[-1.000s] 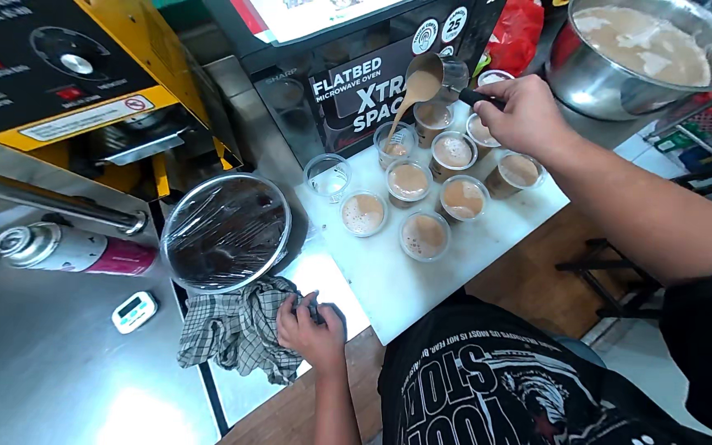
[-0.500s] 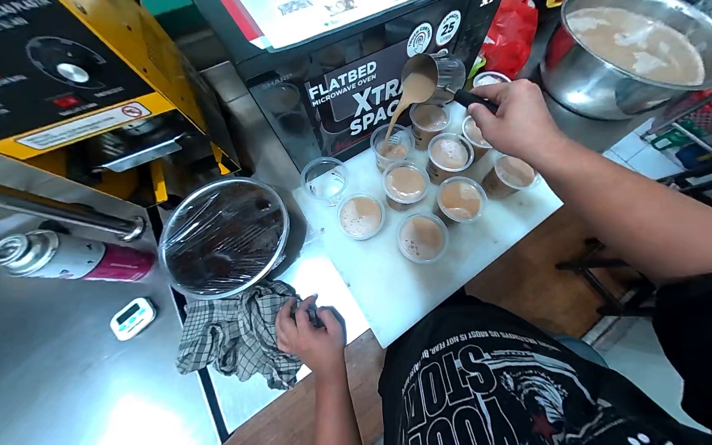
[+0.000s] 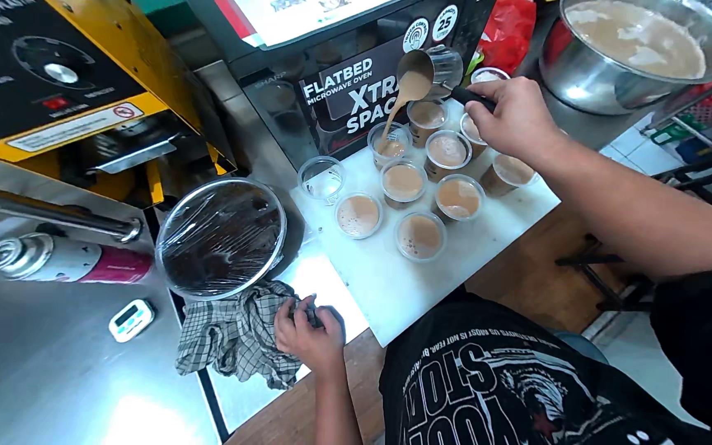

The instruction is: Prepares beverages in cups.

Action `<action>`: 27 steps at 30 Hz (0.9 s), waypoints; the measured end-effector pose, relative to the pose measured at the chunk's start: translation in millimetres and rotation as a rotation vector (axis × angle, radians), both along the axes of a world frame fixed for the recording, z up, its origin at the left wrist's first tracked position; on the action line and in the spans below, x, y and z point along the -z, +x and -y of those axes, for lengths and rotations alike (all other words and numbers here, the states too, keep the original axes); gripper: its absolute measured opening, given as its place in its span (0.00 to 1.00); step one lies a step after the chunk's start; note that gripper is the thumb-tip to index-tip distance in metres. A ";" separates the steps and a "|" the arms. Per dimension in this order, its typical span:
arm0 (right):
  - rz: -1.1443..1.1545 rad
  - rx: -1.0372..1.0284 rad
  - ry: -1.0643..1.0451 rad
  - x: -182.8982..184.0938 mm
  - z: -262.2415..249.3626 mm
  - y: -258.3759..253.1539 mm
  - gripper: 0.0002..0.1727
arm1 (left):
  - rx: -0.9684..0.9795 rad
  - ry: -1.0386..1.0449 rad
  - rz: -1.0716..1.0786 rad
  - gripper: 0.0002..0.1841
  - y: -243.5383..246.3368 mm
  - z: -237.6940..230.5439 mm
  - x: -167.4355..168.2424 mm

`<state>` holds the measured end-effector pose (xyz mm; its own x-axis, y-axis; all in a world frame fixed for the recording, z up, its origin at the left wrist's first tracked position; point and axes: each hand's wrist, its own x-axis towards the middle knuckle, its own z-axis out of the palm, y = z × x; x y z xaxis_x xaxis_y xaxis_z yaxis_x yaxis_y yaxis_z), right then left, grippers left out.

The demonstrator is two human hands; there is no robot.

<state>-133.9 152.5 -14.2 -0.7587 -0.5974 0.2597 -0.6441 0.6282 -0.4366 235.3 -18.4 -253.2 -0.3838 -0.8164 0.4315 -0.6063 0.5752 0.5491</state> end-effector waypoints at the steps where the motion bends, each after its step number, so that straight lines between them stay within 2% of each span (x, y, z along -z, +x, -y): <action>1: -0.002 0.001 0.000 -0.2 -0.1 0.2 0.17 | 0.001 -0.003 0.002 0.19 0.3 0.3 0.5; 27: -0.064 -0.004 0.020 -1.3 -1.5 3.1 0.18 | 0.009 -0.009 0.004 0.19 -0.2 0.3 0.4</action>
<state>-130.8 154.0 -12.9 -0.7384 -0.6063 0.2954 -0.6729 0.6334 -0.3821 235.1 -18.7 -253.6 -0.3928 -0.8089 0.4375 -0.6034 0.5857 0.5412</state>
